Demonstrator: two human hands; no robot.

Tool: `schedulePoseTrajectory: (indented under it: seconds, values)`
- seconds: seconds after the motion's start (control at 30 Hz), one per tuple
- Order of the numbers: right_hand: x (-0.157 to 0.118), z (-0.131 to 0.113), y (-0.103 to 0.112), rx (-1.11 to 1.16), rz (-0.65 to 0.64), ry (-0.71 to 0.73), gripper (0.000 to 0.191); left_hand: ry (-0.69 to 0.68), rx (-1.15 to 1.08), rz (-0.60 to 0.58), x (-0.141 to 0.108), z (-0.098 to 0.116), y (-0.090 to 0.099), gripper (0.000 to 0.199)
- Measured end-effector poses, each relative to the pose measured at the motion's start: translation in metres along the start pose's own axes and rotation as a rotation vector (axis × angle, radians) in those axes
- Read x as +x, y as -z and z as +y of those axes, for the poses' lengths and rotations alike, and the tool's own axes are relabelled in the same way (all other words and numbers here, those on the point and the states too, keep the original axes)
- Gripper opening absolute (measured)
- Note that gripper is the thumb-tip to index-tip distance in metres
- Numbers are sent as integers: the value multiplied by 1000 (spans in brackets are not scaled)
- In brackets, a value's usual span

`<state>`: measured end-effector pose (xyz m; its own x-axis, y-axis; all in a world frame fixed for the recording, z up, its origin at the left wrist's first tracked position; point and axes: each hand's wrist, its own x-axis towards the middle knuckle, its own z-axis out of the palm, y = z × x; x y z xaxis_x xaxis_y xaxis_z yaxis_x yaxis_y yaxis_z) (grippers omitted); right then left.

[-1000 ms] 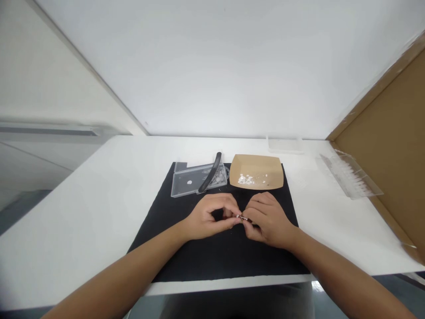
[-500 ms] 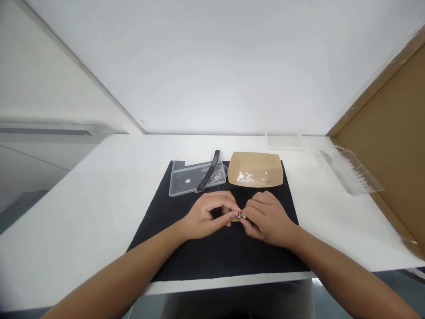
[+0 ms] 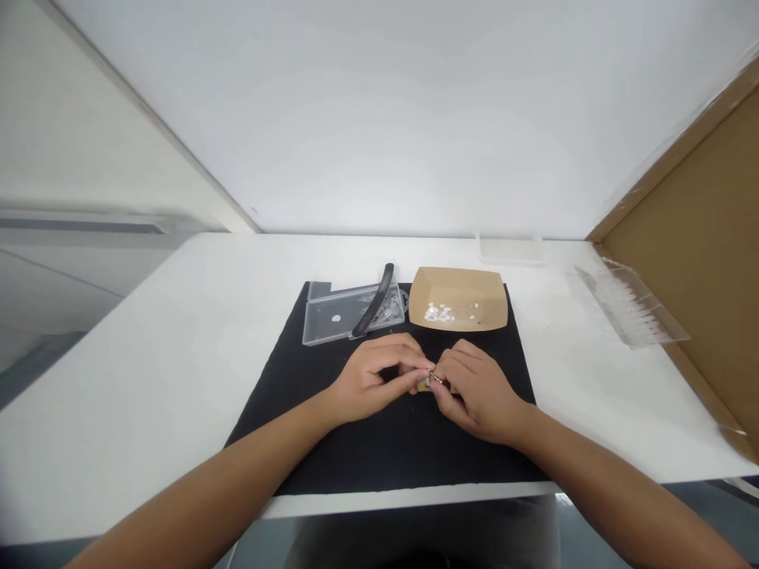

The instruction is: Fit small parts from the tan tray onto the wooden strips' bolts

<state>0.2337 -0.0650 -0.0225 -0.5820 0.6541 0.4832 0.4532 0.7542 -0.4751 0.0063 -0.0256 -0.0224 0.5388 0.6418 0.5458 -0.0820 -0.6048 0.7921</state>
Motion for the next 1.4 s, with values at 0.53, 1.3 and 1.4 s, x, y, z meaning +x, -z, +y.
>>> schedulePoseTrajectory:
  seconds: [0.53, 1.3, 1.4]
  values:
    - [-1, 7, 3, -27, -28, 65, 16, -17, 58, 120, 0, -1, -1, 16]
    - [-1, -9, 18, 481, -150, -333, 32, -56, 132, 6, 0, 6, 0, 5]
    - [2, -6, 19, 316, -104, -173, 28, -114, 164, 44, 0, 7, -2, 6]
